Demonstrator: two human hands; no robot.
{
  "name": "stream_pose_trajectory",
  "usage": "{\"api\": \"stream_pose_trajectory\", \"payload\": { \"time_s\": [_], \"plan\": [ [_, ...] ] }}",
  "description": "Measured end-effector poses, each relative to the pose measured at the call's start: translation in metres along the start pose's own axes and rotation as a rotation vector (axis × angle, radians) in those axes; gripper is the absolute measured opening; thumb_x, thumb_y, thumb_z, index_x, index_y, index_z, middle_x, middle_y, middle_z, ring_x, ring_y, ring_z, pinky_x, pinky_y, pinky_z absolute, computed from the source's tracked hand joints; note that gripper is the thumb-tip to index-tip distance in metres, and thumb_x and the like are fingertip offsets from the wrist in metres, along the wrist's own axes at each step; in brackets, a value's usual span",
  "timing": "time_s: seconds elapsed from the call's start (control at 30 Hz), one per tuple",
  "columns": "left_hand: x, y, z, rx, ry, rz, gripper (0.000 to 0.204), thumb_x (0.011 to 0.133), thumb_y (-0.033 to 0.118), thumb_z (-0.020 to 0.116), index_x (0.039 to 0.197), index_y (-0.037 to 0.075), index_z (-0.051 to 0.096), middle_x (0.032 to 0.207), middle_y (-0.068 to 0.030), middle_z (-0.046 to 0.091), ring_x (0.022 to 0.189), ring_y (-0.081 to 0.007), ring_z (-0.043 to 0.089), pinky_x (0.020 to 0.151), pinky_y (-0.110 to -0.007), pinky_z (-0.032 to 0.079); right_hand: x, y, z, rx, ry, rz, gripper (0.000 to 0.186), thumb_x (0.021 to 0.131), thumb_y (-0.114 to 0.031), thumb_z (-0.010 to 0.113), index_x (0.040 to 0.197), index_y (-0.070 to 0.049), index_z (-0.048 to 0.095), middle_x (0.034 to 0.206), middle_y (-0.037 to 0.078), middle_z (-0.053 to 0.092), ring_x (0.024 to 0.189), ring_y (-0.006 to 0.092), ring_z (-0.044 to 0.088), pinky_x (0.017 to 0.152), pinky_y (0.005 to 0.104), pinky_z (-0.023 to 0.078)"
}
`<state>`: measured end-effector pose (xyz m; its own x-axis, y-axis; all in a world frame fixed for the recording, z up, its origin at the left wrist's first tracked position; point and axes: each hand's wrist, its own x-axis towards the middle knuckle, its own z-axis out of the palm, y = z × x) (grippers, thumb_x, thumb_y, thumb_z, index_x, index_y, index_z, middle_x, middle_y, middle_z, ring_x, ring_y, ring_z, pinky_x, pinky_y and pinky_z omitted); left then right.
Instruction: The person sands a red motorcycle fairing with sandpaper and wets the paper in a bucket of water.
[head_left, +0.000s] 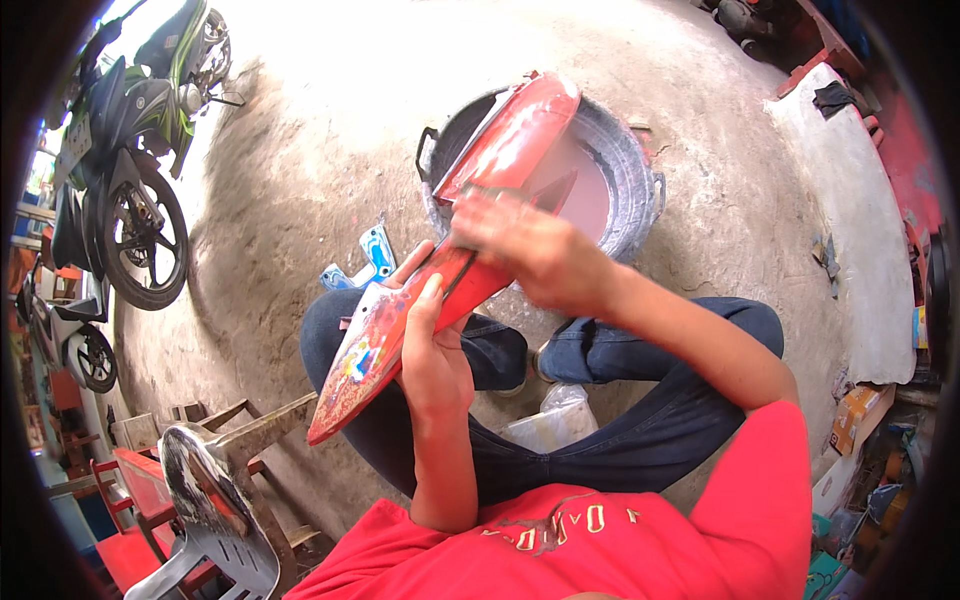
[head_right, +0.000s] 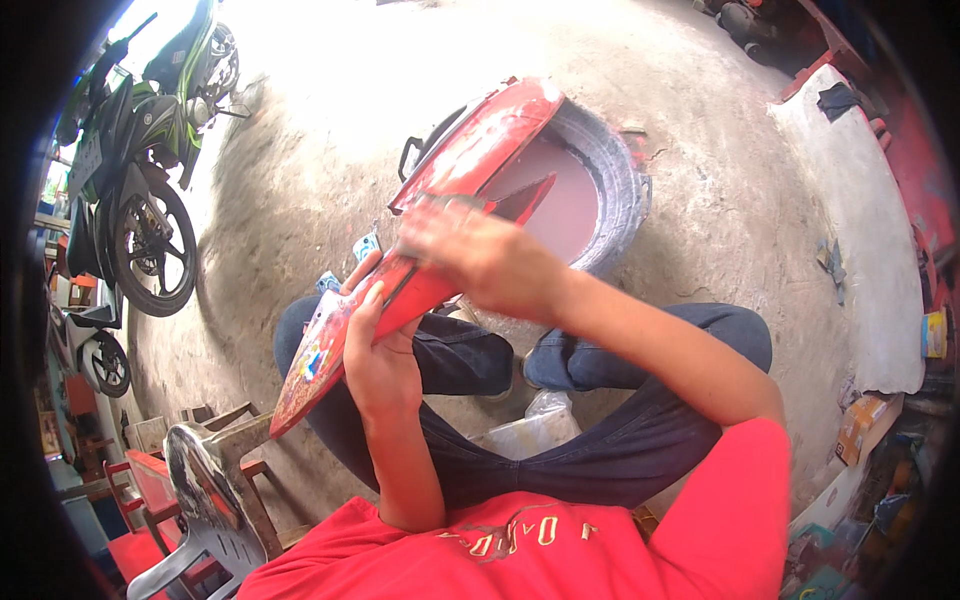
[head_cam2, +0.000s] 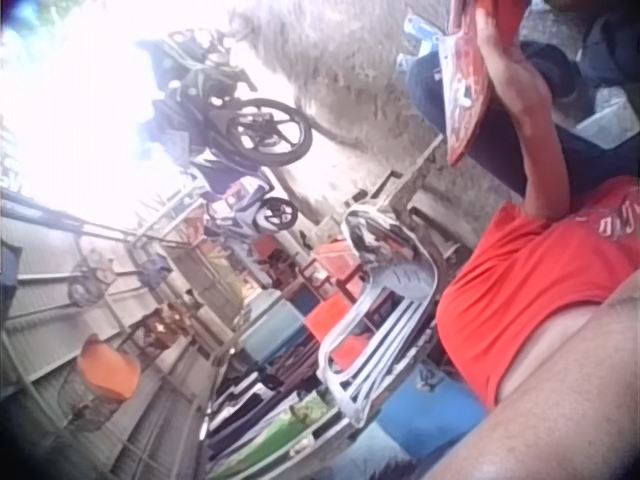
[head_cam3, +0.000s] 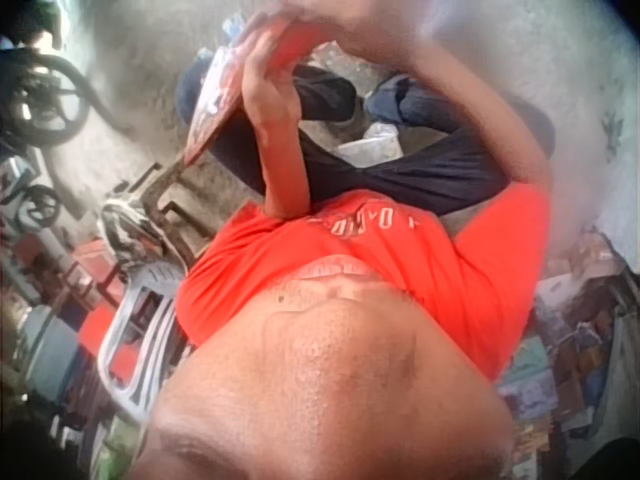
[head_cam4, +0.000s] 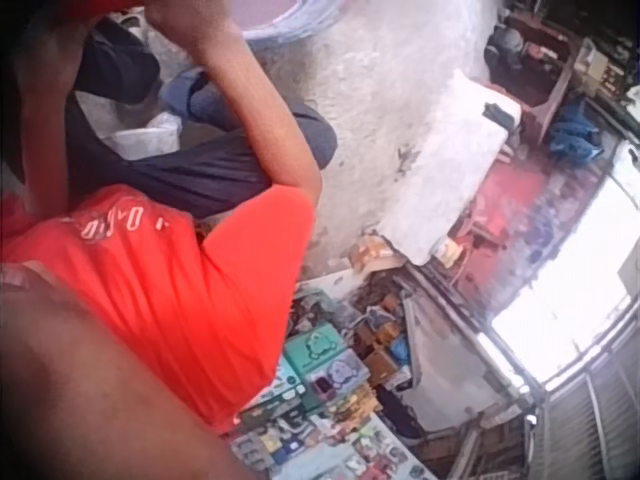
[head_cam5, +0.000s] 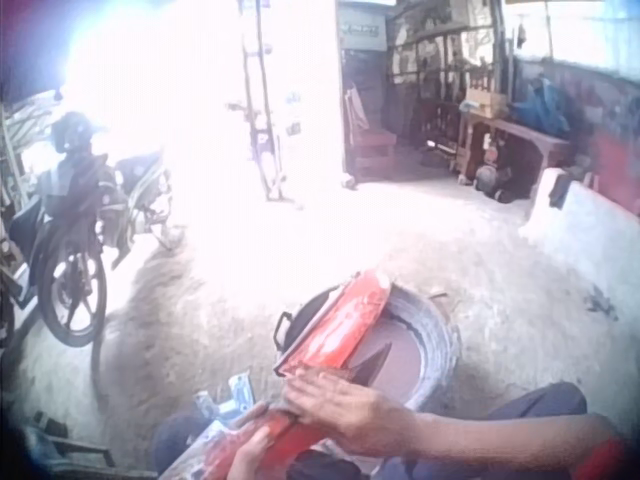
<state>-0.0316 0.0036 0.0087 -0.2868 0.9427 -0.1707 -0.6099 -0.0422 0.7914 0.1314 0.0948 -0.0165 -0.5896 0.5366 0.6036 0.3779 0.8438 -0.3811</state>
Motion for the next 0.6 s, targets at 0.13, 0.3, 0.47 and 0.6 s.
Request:
{"api": "stream_pose_trajectory", "payload": {
  "time_s": [0.13, 0.3, 0.47, 0.6],
  "plan": [
    [0.0, 0.0, 0.005, 0.007, -0.035, -0.031, 0.049, 0.101, 0.008, 0.05, 0.146, -0.009, 0.042, 0.136, -0.0278, 0.061, 0.121, -0.0329, 0.068, 0.103, -0.045, 0.058, -0.013, 0.066, -0.011, -0.156, -0.033, 0.152, 0.047, 0.092, 0.001, 0.062, 0.139, -0.004, 0.062, 0.137, 0.021, 0.065, 0.134, 0.0341, 0.06, 0.114, 0.0435, 0.049],
    [0.0, 0.0, 0.0, 0.039, 0.01, 0.001, 0.049, 0.1, 0.009, 0.051, 0.146, -0.009, 0.042, 0.136, -0.0276, 0.062, 0.121, -0.0336, 0.068, 0.103, -0.045, 0.058, 0.001, 0.007, -0.002, 0.03, 0.021, 0.019, 0.047, 0.091, 0.003, 0.06, 0.137, -0.004, 0.064, 0.138, 0.02, 0.066, 0.135, 0.0325, 0.059, 0.115, 0.0447, 0.048],
    [-0.002, 0.002, 0.006, 0.007, -0.021, -0.015, 0.048, 0.1, 0.007, 0.05, 0.144, -0.01, 0.043, 0.134, -0.028, 0.062, 0.12, -0.0332, 0.069, 0.101, -0.045, 0.059, -0.017, 0.085, -0.015, -0.104, 0.042, 0.283, 0.044, 0.089, -0.001, 0.058, 0.132, 0.001, 0.065, 0.131, 0.021, 0.069, 0.129, 0.0341, 0.063, 0.11, 0.0417, 0.053],
    [-0.002, 0.003, 0.006, 0.04, 0.036, 0.002, 0.048, 0.099, 0.008, 0.05, 0.143, -0.01, 0.043, 0.134, -0.0282, 0.062, 0.119, -0.0329, 0.069, 0.101, -0.044, 0.06, -0.004, 0.031, 0.005, -0.093, 0.077, 0.059, 0.04, 0.091, -0.002, 0.059, 0.131, -0.001, 0.066, 0.131, 0.019, 0.069, 0.128, 0.0334, 0.064, 0.113, 0.0446, 0.05]
  ]
}}
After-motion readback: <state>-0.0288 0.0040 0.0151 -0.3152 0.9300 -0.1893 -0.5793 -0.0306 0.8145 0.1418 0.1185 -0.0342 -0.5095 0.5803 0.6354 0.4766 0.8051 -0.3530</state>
